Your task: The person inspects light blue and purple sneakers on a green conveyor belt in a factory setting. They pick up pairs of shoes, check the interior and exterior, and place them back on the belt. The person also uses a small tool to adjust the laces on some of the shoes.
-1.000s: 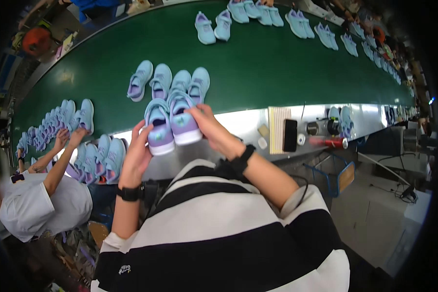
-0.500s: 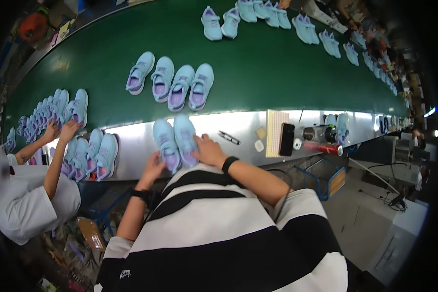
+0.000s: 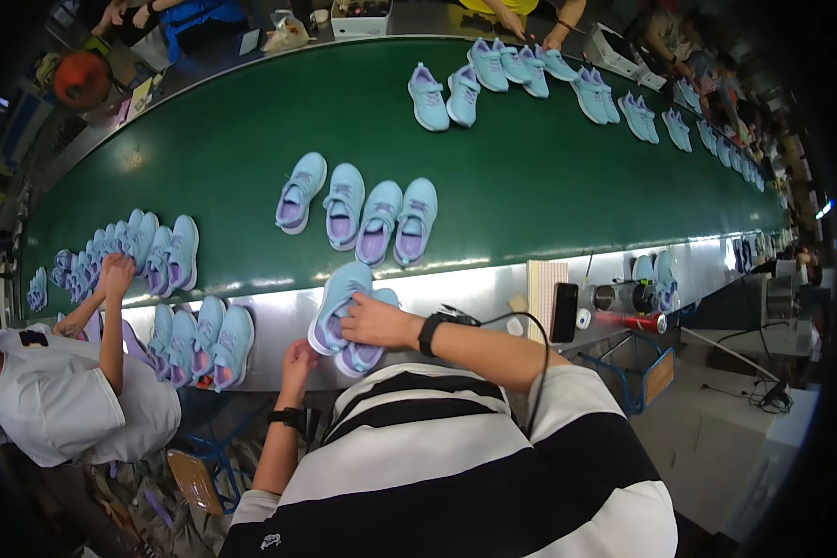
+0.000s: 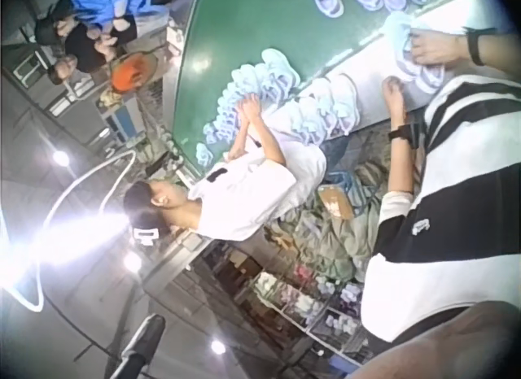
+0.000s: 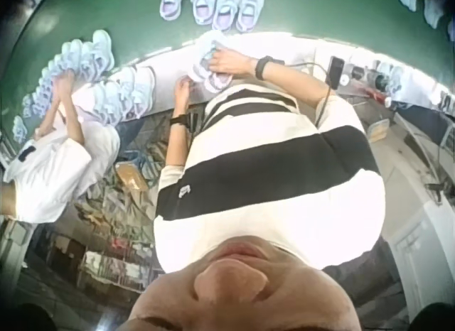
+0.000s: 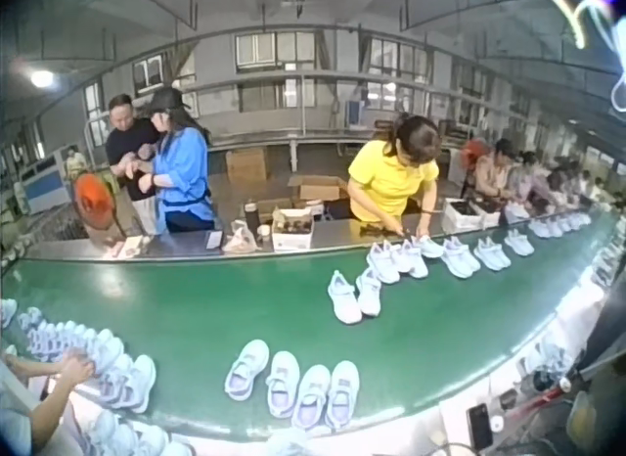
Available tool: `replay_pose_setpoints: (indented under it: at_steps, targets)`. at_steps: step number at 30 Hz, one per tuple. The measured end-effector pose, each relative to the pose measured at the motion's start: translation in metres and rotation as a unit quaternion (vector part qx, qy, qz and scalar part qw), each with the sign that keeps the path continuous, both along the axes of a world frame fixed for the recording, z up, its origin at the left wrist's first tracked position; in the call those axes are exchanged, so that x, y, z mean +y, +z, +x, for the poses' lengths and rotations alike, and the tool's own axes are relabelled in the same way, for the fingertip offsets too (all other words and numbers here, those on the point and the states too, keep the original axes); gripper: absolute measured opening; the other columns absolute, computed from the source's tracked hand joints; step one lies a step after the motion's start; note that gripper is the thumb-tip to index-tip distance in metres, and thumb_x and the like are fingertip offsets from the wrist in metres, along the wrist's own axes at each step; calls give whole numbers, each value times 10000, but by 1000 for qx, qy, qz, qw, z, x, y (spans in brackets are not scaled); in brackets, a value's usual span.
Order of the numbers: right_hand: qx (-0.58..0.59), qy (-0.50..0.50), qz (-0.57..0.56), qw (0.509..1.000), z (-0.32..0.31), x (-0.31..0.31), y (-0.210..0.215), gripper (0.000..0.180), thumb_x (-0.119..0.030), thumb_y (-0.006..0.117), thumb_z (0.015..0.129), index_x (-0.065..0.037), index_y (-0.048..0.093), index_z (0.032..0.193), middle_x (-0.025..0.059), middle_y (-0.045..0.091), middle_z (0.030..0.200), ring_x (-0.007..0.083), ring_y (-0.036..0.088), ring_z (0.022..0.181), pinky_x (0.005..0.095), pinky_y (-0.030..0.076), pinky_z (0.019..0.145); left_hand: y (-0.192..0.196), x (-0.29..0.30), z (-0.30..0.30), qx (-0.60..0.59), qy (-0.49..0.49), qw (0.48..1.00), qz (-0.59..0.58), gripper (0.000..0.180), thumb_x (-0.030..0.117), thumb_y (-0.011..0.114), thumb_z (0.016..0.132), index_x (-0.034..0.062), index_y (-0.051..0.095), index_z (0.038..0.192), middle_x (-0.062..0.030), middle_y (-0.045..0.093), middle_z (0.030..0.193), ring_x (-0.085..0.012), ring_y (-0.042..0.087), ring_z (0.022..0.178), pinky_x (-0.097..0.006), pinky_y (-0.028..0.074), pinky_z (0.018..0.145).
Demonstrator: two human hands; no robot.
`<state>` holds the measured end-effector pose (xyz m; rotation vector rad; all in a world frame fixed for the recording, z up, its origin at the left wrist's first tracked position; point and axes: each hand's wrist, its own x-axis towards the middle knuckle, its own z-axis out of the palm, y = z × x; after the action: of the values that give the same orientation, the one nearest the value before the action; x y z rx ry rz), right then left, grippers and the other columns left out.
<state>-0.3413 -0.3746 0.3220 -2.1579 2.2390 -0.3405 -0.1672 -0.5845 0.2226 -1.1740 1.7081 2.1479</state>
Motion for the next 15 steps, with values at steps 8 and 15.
replay_pose_setpoints:
  at_steps: [8,15]
  targets:
    - [-207,-308,-213,904,-88,-4,83,268,-207,718,628,-45,599,804,97,558,692,289,548,616,359,414,597,-12,18,-49,-4,-87,996,-11,231,149,559,890,58,559,1102,-26,617,845,-117,579,719,-243,470,650]
    - [-130,-520,-222,814,-326,2,133,425,-463,690,708,-63,685,851,118,655,724,287,635,665,373,498,602,7,63,-159,107,-250,946,-175,292,201,583,875,24,569,1108,-133,650,940,-200,638,809,-292,490,730]
